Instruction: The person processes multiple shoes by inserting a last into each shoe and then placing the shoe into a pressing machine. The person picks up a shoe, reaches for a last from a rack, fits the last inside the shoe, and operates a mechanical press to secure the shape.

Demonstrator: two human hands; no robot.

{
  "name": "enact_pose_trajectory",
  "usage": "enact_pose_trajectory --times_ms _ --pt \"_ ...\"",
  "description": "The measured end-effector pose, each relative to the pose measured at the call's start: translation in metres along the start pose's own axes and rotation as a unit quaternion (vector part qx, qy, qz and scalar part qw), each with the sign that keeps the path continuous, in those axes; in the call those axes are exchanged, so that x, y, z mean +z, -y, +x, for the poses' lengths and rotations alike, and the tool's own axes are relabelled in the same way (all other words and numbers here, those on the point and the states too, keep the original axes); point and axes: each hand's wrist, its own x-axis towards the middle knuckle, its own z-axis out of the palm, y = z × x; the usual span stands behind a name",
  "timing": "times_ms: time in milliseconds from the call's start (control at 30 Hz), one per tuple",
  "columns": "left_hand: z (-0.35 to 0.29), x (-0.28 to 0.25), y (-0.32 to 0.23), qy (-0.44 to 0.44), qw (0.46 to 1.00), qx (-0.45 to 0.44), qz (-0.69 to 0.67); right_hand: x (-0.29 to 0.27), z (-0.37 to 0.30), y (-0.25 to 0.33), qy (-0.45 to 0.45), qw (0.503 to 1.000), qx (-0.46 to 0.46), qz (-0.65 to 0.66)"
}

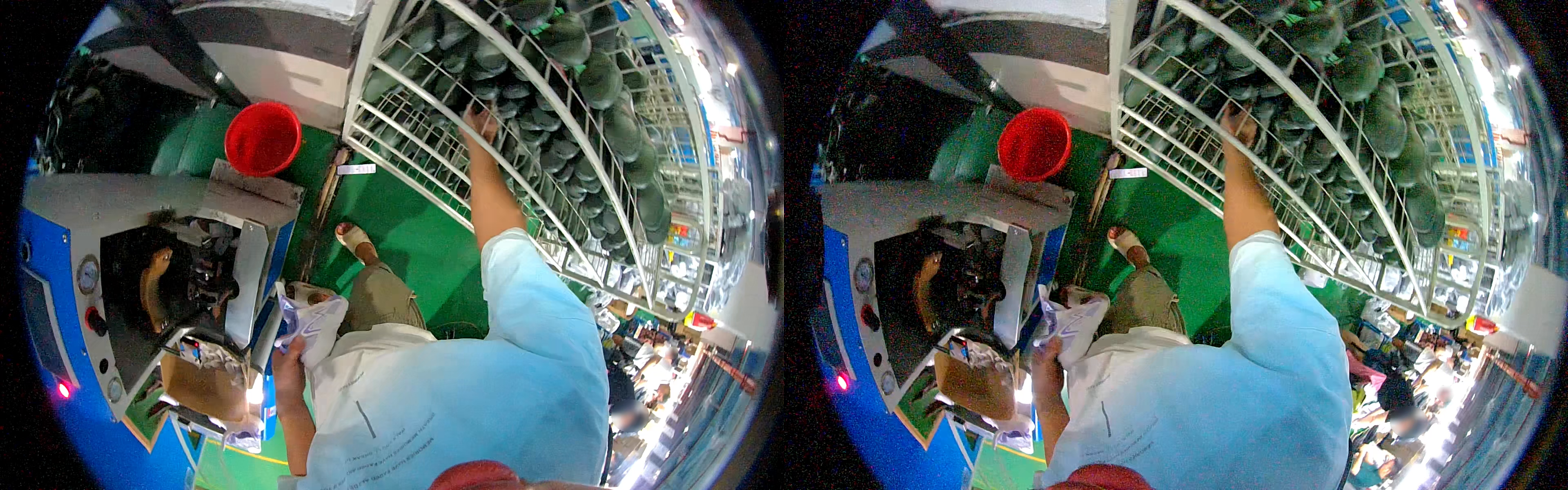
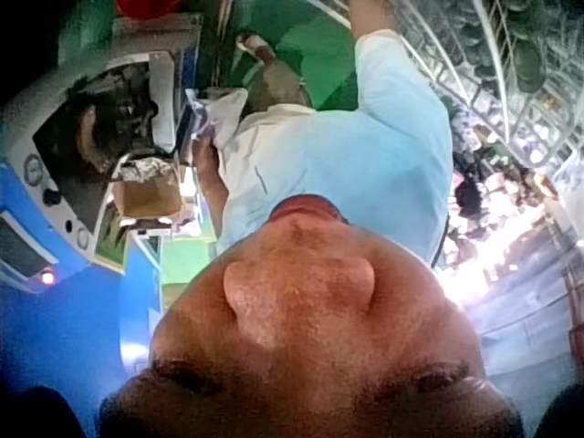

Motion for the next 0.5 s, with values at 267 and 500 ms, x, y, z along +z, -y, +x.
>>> enact_pose_trajectory --times_ms 267,500 --pt "-0.082 -0.170 0.069 -0.079 0.961 0.095 -0.248 0.032 -0.043 -0.006 0.111 0.931 0.092 0.337" --pt "-0.197 -0.282 0.083 -0.182 0.815 0.418 -0.359 0.059 -0.244 -0.009 0.262 0.940 -0.097 0.196"
